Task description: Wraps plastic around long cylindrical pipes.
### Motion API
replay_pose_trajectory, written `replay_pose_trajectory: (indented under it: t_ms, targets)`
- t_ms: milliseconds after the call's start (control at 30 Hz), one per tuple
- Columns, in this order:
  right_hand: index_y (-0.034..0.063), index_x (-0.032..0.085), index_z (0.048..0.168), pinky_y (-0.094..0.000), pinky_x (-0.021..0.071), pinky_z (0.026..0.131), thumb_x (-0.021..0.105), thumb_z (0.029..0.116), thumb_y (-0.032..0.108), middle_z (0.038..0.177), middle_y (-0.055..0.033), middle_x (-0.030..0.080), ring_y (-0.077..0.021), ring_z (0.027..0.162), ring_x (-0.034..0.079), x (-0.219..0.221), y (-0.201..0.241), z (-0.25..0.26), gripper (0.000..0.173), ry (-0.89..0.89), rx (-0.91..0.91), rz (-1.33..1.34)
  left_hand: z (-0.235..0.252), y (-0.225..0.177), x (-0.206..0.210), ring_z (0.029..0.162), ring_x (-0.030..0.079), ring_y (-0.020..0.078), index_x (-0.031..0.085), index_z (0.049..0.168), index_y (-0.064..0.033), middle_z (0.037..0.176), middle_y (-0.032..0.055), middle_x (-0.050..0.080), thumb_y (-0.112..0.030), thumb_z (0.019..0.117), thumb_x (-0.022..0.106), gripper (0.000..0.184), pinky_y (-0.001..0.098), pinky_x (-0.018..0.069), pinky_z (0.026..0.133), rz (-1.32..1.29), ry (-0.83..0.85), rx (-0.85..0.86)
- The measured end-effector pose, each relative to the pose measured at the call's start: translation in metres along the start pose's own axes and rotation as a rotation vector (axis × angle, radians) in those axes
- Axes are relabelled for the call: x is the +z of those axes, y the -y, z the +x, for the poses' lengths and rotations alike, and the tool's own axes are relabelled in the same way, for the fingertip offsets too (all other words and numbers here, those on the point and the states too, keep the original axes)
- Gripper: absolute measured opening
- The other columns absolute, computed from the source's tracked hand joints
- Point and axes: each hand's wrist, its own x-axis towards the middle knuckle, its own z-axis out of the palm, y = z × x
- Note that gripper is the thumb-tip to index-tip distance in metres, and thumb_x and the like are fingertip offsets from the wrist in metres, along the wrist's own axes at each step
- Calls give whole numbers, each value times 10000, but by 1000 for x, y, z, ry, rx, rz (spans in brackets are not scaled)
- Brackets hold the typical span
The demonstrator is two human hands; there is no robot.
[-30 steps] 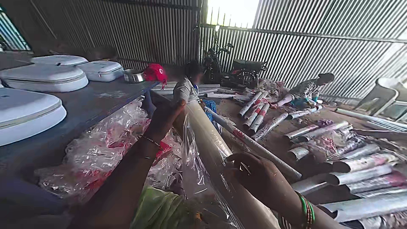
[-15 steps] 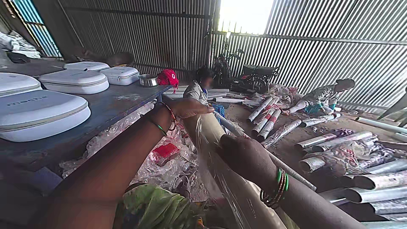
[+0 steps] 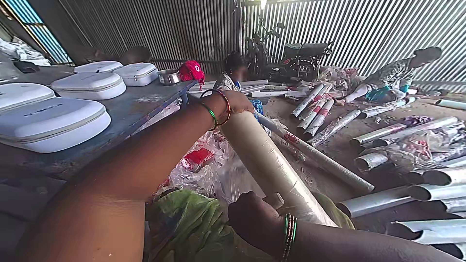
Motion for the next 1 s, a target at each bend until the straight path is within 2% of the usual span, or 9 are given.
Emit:
replay_pose_trajectory:
  t_ms: [100, 233, 333, 467, 700, 800, 867, 900, 1000]
  targets:
    - [-79, 606, 1016, -479, 512, 696, 457, 1058, 58, 890, -234, 643, -388, 868, 675, 22, -11, -6, 207, -119, 27, 38, 3, -10, 9, 982, 595, 280, 637, 1128, 49, 1083, 202, 624, -319, 1081, 472, 406, 515, 452, 894, 94, 22, 33]
    - [26, 650, 769, -395, 485, 465, 631, 958, 292, 625, -115, 613, -287, 585, 673, 67, -23, -25, 327, -828, 121, 33, 2, -8, 12, 1219, 546, 391, 590, 1271, 79, 1291, 291, 577, -393, 1105, 392, 538, 604, 386, 1026, -14, -20, 41]
    - [38, 717, 917, -426, 508, 444, 687, 894, 366, 650, -98, 647, -277, 545, 669, 85, -33, -58, 330, -1009, 248, 172, 1, 1, 20, 1192, 565, 349, 598, 1297, -24, 1275, 238, 595, -646, 1020, 374, 717, 582, 419, 1008, -200, -81, -1]
    - [100, 747, 964, -403, 532, 494, 576, 956, 435, 733, -68, 704, -236, 600, 684, 103, -46, -118, 376, -1126, 342, 237, -3, 9, 27, 1324, 472, 360, 474, 1463, -33, 1431, 246, 500, -656, 1000, 413, 778, 602, 353, 1076, -343, -134, 23]
    - [78, 762, 959, -487, 477, 489, 466, 1022, 395, 754, -117, 704, -297, 595, 665, 150, -63, -188, 439, -1099, 883, 191, -4, 13, 34, 1320, 454, 382, 490, 1418, 24, 1406, 287, 488, -670, 1008, 328, 822, 637, 326, 1062, -227, -244, 76]
    - [84, 772, 985, -498, 490, 528, 461, 1011, 489, 751, -96, 687, -264, 601, 637, 172, -57, -195, 512, -1040, 943, 368, 10, 32, 30, 1209, 510, 578, 597, 1124, 181, 1185, 436, 563, -755, 965, 345, 982, 779, 316, 966, 53, -395, 186]
    - [71, 771, 1010, -539, 535, 576, 496, 987, 491, 824, -119, 721, -302, 659, 683, 187, -54, -191, 502, -974, 925, 436, 31, 56, 27, 854, 622, 566, 566, 806, 79, 824, 360, 608, -915, 851, 257, 1042, 770, 407, 686, 320, -600, 294]
    - [57, 763, 1027, -561, 538, 605, 524, 976, 491, 850, -139, 717, -328, 689, 686, 193, -53, -188, 499, -938, 913, 491, 38, 65, 27, 730, 607, 496, 534, 776, 12, 735, 285, 583, -949, 816, 243, 1005, 713, 401, 602, 373, -690, 333]
    - [47, 746, 1081, -580, 536, 703, 544, 964, 534, 938, -155, 723, -350, 803, 696, 201, -52, -179, 540, -826, 858, 679, 20, 52, 40, 1033, 635, 474, 668, 1081, -12, 1050, 260, 676, -773, 934, 412, 816, 681, 464, 869, 414, -742, 609]
